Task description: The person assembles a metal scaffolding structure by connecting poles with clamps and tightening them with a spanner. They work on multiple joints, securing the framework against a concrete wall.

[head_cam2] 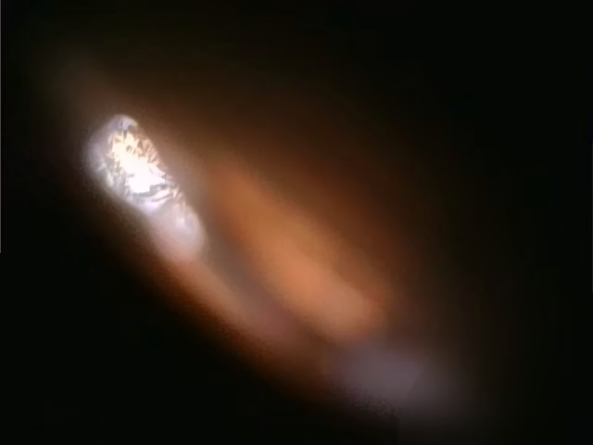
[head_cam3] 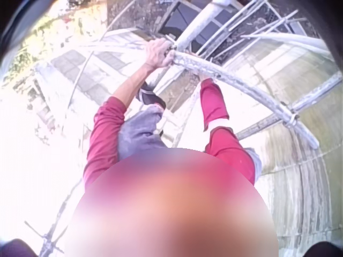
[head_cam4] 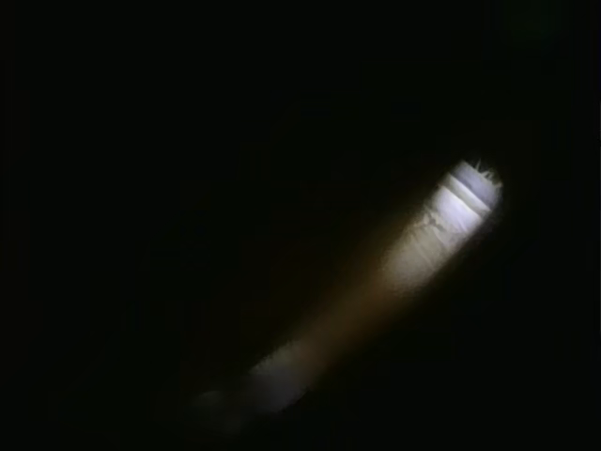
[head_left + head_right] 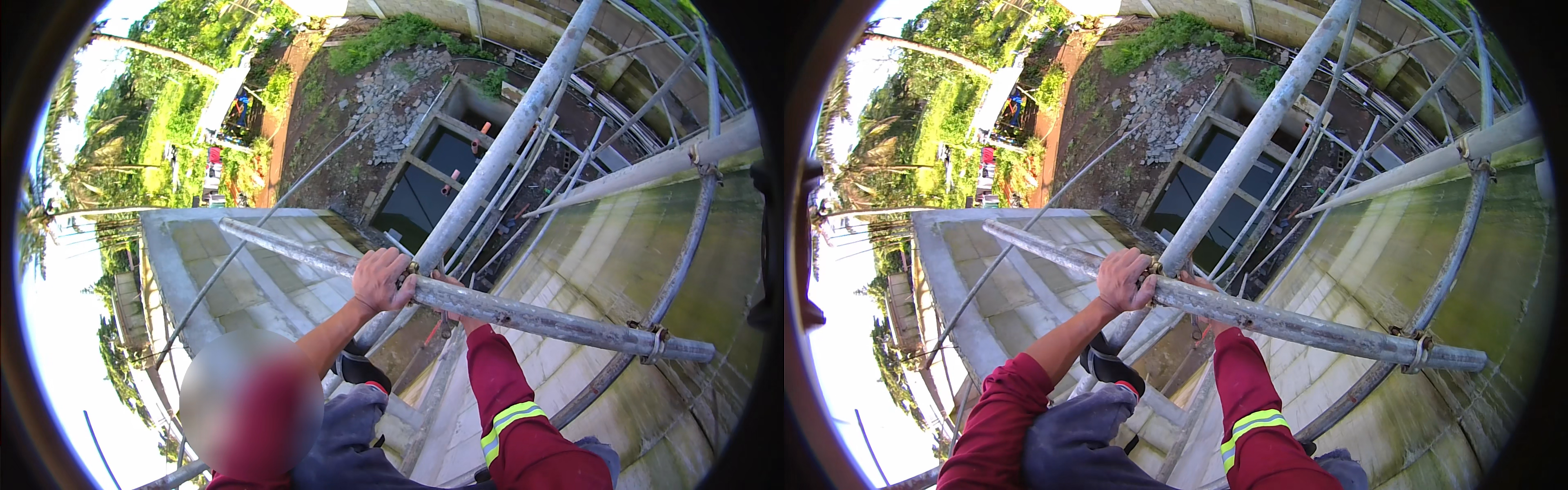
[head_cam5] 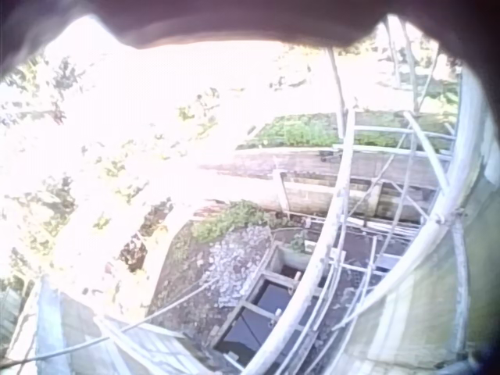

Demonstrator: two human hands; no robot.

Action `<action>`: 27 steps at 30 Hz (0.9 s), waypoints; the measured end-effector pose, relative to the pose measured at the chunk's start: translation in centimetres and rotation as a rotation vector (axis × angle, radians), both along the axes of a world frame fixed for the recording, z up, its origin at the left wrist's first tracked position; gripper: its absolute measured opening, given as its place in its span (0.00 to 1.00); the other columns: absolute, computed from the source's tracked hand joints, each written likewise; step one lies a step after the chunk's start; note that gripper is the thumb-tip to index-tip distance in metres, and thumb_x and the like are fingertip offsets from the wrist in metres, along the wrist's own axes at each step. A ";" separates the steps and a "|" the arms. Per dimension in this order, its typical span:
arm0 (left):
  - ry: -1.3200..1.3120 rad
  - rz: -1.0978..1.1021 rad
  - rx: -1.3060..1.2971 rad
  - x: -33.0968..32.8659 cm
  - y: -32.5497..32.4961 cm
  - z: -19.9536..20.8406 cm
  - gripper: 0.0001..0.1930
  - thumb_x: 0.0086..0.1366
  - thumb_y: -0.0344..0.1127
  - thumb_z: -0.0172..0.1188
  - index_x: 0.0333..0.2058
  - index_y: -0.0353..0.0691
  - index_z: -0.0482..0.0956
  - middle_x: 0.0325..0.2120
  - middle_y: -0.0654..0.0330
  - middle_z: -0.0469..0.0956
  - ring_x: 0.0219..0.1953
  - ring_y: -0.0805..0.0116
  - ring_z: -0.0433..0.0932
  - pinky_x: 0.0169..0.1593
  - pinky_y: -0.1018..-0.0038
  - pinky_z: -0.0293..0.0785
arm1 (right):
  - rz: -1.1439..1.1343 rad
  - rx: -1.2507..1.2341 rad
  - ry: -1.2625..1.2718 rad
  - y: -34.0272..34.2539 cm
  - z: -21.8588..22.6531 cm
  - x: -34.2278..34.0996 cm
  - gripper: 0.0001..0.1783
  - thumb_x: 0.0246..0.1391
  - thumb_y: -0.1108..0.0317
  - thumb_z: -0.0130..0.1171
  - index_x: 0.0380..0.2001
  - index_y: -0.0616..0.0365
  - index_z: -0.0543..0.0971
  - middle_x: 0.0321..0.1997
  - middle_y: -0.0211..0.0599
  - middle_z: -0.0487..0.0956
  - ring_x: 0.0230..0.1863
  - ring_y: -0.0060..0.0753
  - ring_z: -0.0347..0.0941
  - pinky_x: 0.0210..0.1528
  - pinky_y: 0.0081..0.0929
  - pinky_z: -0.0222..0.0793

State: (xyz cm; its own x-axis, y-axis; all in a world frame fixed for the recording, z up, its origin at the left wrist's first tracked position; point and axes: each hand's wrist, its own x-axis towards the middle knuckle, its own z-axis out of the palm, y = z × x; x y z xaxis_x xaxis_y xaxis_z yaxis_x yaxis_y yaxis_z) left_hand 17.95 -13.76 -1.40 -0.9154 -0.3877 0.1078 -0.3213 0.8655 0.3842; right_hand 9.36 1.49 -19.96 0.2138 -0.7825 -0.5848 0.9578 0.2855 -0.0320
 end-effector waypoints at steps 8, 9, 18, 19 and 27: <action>0.013 -0.008 -0.003 -0.1 0.0 0.1 0.17 0.59 0.50 0.57 0.29 0.41 0.74 0.22 0.56 0.65 0.25 0.53 0.69 0.30 0.60 0.64 | -0.014 0.043 0.047 0.1 0.1 0.0 0.20 0.61 0.44 0.61 0.44 0.49 0.79 0.29 0.28 0.81 0.21 0.25 0.74 0.17 0.22 0.62; 0.006 -0.007 -0.005 -0.1 0.0 0.1 0.17 0.59 0.50 0.57 0.29 0.41 0.74 0.22 0.56 0.65 0.25 0.53 0.69 0.30 0.60 0.64 | -0.026 0.063 0.038 0.0 0.5 0.2 0.20 0.62 0.44 0.61 0.43 0.48 0.79 0.28 0.27 0.81 0.20 0.24 0.73 0.17 0.22 0.62; 0.002 -0.008 -0.011 0.2 -0.1 0.0 0.17 0.59 0.50 0.57 0.29 0.41 0.74 0.22 0.56 0.65 0.25 0.54 0.69 0.30 0.60 0.64 | 0.005 0.023 0.017 0.0 1.1 -0.3 0.16 0.62 0.48 0.61 0.41 0.47 0.79 0.27 0.27 0.80 0.20 0.24 0.73 0.16 0.23 0.60; 0.003 -0.008 -0.013 0.2 -0.1 0.0 0.17 0.60 0.50 0.56 0.29 0.41 0.74 0.22 0.56 0.65 0.25 0.54 0.69 0.30 0.60 0.64 | -0.008 0.036 0.014 0.0 1.2 -0.3 0.16 0.62 0.48 0.61 0.41 0.47 0.79 0.27 0.27 0.80 0.19 0.24 0.73 0.16 0.24 0.60; -0.001 -0.010 -0.007 0.1 0.0 -0.1 0.17 0.59 0.51 0.57 0.30 0.41 0.74 0.23 0.57 0.66 0.26 0.54 0.70 0.31 0.61 0.64 | -0.078 0.045 -0.098 0.2 0.3 0.5 0.14 0.64 0.51 0.60 0.40 0.49 0.79 0.27 0.29 0.80 0.18 0.25 0.72 0.16 0.23 0.58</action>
